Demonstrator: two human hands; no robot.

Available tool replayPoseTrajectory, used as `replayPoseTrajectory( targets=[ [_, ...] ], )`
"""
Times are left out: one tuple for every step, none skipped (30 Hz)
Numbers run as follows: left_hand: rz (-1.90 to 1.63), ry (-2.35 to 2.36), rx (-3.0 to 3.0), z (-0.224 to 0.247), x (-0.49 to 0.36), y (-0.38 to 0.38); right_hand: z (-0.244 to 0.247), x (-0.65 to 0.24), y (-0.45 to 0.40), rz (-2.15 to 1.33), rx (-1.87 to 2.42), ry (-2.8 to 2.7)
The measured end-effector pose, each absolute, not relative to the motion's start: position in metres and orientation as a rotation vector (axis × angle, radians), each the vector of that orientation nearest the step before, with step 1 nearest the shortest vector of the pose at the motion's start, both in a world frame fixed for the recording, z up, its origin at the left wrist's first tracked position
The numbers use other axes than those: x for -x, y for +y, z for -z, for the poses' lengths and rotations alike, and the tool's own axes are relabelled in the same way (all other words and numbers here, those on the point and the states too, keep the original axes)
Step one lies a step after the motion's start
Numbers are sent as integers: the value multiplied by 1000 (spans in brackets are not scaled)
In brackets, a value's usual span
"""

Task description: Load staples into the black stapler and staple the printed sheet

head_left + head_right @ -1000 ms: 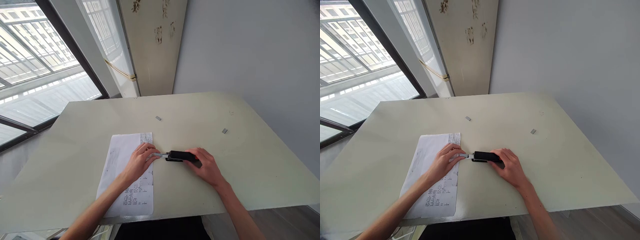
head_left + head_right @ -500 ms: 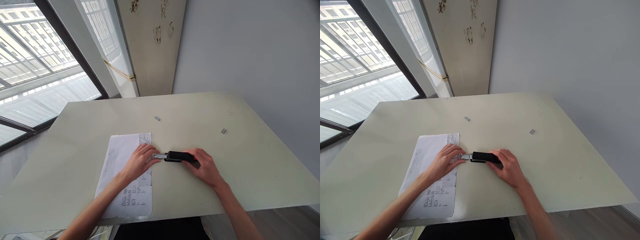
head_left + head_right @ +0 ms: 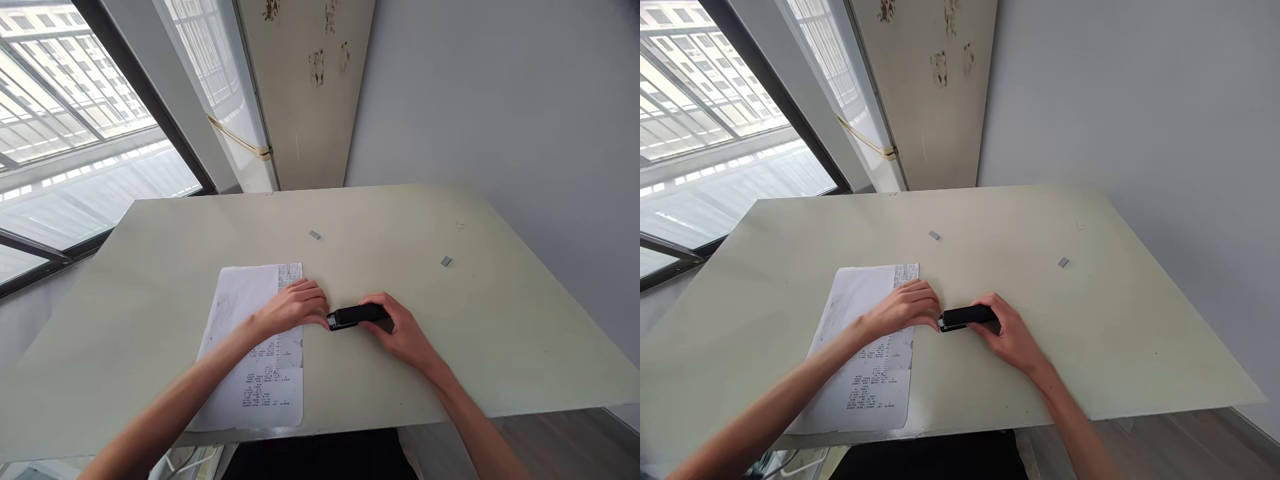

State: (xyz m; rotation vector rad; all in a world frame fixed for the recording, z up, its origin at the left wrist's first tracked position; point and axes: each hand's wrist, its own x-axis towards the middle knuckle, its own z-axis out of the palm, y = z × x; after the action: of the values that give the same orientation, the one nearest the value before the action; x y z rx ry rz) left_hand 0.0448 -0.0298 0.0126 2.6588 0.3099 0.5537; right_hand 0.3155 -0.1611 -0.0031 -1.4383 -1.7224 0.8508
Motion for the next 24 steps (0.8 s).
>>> replayPoseTrajectory(
  targets=[
    [-575,282,-2722,-10,-51,-28,4,-315,-161,-843,1439,-1721],
    [-597,251,-2781,-8,-56,-25,5,-315,-161,-835,1439,-1719],
    [-618,221,-2834,-5,-60,-23,6,-316,-162,-829,1440,-1717],
    [-640,194,-2880,-3,-63,-21,7,-316,-162,-826,1440,-1717],
    [-663,173,-2919,0,-66,-19,8,-316,-162,-825,1441,-1717],
    [-685,159,-2954,2,-67,-18,9,-316,-162,-824,1440,-1717],
    [-706,150,-2982,4,-69,-17,10,-316,-163,-823,1437,-1718],
    [-726,147,-3003,7,-69,-17,11,-316,-163,-822,1433,-1719],
    [-737,147,-3018,8,-70,-18,12,-316,-163,-819,1427,-1721],
    [-743,154,-3022,10,-71,-19,12,-317,-163,-815,1421,-1723],
    [-739,172,-3017,10,-71,-20,13,-317,-163,-813,1417,-1725],
    [-726,200,-3003,10,-70,-21,13,-317,-162,-811,1417,-1724],
    [-697,235,-2980,9,-68,-22,12,-316,-162,-809,1423,-1722],
    [-656,271,-2948,7,-65,-22,12,-316,-162,-810,1430,-1718],
    [-610,308,-2910,4,-60,-21,11,-316,-162,-812,1438,-1714],
    [-568,358,-2869,1,-53,-19,9,-315,-162,-813,1444,-1709],
    [-537,432,-2828,-3,-45,-16,8,-315,-162,-814,1449,-1706],
    [-525,539,-2789,-6,-35,-11,7,-314,-162,-815,1453,-1704],
    [-537,694,-2749,-9,-24,-6,6,-314,-163,-815,1458,-1702],
    [-560,887,-2704,-11,-13,0,5,-313,-163,-814,1466,-1700],
    [-586,1079,-2653,-11,-2,5,5,-313,-163,-812,1477,-1699],
    [-603,1241,-2599,-11,7,10,5,-313,-163,-809,1487,-1698],
    [-613,1365,-2549,-9,15,13,6,-313,-164,-806,1496,-1699],
    [-617,1445,-2509,-7,21,16,7,-313,-164,-802,1502,-1699]
  ],
)
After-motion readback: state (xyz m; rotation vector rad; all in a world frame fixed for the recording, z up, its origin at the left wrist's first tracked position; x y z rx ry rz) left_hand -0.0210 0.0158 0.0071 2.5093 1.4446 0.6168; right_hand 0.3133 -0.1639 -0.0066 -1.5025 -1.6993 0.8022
